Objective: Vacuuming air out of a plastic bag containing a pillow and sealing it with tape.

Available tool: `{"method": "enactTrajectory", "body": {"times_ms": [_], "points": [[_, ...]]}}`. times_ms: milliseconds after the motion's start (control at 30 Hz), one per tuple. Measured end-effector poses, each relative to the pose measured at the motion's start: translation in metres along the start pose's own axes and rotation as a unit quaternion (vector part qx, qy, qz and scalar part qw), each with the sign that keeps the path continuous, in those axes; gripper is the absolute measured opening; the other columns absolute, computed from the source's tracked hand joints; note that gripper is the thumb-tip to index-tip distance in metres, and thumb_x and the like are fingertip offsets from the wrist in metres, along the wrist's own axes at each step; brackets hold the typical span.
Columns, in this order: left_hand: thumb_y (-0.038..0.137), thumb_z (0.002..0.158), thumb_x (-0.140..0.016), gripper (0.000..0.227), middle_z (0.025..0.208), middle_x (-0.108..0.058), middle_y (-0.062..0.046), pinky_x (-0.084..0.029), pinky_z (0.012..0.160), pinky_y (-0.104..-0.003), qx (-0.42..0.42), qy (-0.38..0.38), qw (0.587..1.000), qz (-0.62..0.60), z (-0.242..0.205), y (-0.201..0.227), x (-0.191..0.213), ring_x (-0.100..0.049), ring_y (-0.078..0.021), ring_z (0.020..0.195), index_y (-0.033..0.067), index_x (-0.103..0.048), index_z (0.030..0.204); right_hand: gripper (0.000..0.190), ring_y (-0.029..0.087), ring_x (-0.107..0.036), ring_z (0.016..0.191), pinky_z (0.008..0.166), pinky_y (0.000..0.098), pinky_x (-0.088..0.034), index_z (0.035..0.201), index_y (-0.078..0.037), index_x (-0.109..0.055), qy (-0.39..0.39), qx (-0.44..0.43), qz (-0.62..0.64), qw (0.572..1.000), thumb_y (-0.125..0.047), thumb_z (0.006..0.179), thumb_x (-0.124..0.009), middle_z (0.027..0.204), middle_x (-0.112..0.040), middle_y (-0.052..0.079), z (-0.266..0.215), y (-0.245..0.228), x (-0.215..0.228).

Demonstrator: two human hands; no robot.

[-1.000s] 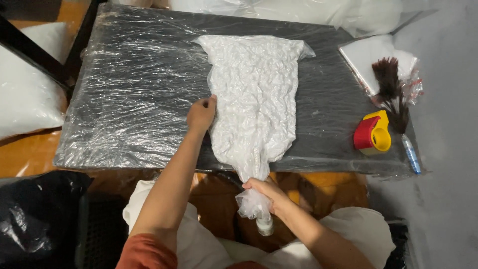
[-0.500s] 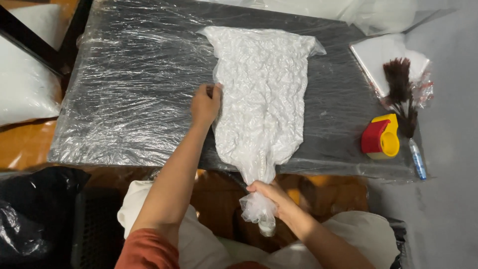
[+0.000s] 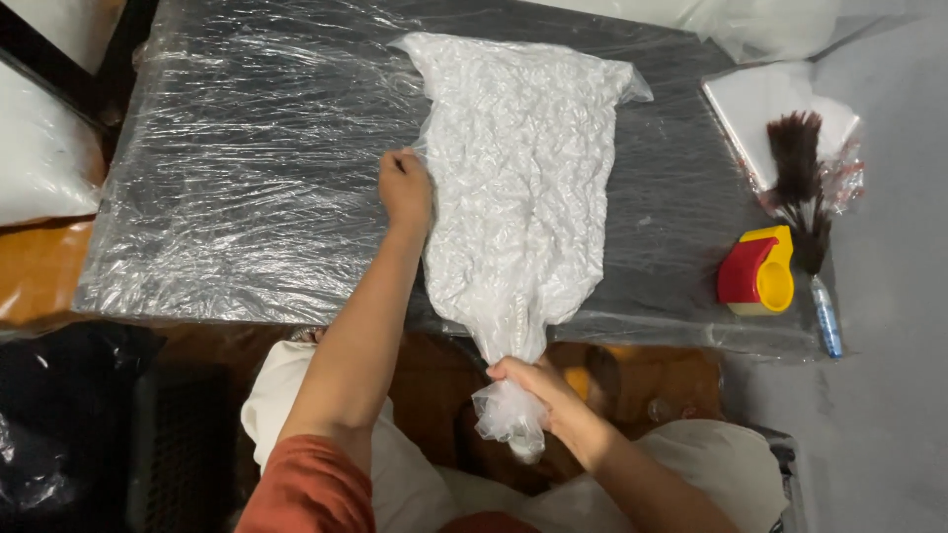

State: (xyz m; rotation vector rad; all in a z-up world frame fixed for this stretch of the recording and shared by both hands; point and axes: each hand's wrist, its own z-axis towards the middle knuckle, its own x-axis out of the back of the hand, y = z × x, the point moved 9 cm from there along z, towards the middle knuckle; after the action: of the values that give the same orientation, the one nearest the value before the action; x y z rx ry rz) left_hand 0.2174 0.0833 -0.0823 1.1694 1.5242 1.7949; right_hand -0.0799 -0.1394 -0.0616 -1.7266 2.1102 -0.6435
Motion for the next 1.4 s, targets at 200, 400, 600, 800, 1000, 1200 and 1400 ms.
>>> {"method": "enactTrajectory", "body": {"times_ms": [200,400,600,800,1000,1200,1400], "points": [[0.027,0.106,-0.044,0.027,0.087,-0.067,-0.022,-0.055,0.082,-0.046,0.013,-0.007,1.000,0.000,0.005,0.018,0.010,-0.069,-0.0395,0.093,0.0048,-0.056,0.097,0.080,0.033,-0.067,0.084,0.066,0.0472,-0.057,0.133,0.010,-0.057,0.002,0.000,0.008,1.000,-0.014,0.062,-0.086,0.099,-0.064,0.024,-0.003,-0.004,-0.001],[0.023,0.111,-0.041,0.024,0.088,-0.073,-0.021,-0.058,0.076,-0.049,-0.145,-0.108,0.962,0.203,0.002,0.068,0.018,-0.074,-0.0378,0.090,0.0027,-0.054,0.110,0.080,0.034,-0.068,0.085,0.065,0.0487,-0.059,0.133,0.007,-0.058,-0.009,0.018,0.020,1.000,-0.014,0.061,-0.086,0.099,-0.063,0.025,-0.013,-0.024,0.000],[0.012,0.090,-0.070,0.038,0.110,-0.062,-0.022,-0.047,0.091,-0.047,-0.405,-0.002,0.900,0.163,-0.076,0.155,0.023,-0.059,-0.0383,0.100,-0.0033,-0.059,0.123,0.059,0.023,-0.060,0.082,0.071,0.0313,-0.049,0.132,0.002,-0.058,-0.073,0.030,-0.051,0.996,-0.014,0.076,-0.066,0.096,-0.066,0.016,0.015,0.002,0.001],[0.069,0.096,-0.041,0.083,0.166,-0.025,-0.026,0.004,0.123,-0.061,-0.347,-0.390,0.799,0.300,-0.166,0.139,-0.047,-0.006,-0.0445,0.155,0.0071,-0.052,0.149,0.067,0.030,-0.068,0.076,0.062,0.0444,-0.056,0.119,0.005,-0.063,-0.006,0.031,-0.013,0.999,-0.017,0.059,-0.085,0.086,-0.066,0.019,0.029,0.018,0.006],[0.066,0.087,-0.055,0.080,0.165,-0.033,-0.018,-0.001,0.125,-0.058,-0.358,-0.368,0.810,0.283,-0.157,0.136,-0.050,-0.013,-0.0398,0.156,0.0122,-0.058,0.147,0.059,0.026,-0.067,0.080,0.069,0.0432,-0.054,0.108,0.005,-0.067,-0.007,0.036,-0.047,0.998,-0.026,0.061,-0.087,0.086,-0.065,0.018,0.020,0.023,0.005],[0.070,0.089,-0.049,0.081,0.168,-0.026,-0.014,0.002,0.126,-0.057,-0.353,-0.379,0.796,0.312,-0.156,0.127,-0.058,-0.008,-0.0344,0.157,0.0171,-0.052,0.151,0.045,0.022,-0.064,0.076,0.066,0.0361,-0.052,0.094,0.001,-0.072,-0.008,0.070,-0.052,0.996,-0.026,0.061,-0.085,0.079,-0.068,0.013,0.018,0.012,0.002],[0.061,0.094,-0.046,0.082,0.168,-0.020,-0.023,0.005,0.123,-0.066,-0.402,-0.354,0.746,0.396,-0.211,0.165,-0.054,-0.005,-0.0389,0.157,0.0088,-0.041,0.157,0.033,0.020,-0.068,0.075,0.069,0.0332,-0.052,0.086,-0.004,-0.074,-0.017,0.090,-0.066,0.994,-0.022,0.061,-0.085,0.073,-0.071,0.009,0.041,0.024,-0.001]]}}
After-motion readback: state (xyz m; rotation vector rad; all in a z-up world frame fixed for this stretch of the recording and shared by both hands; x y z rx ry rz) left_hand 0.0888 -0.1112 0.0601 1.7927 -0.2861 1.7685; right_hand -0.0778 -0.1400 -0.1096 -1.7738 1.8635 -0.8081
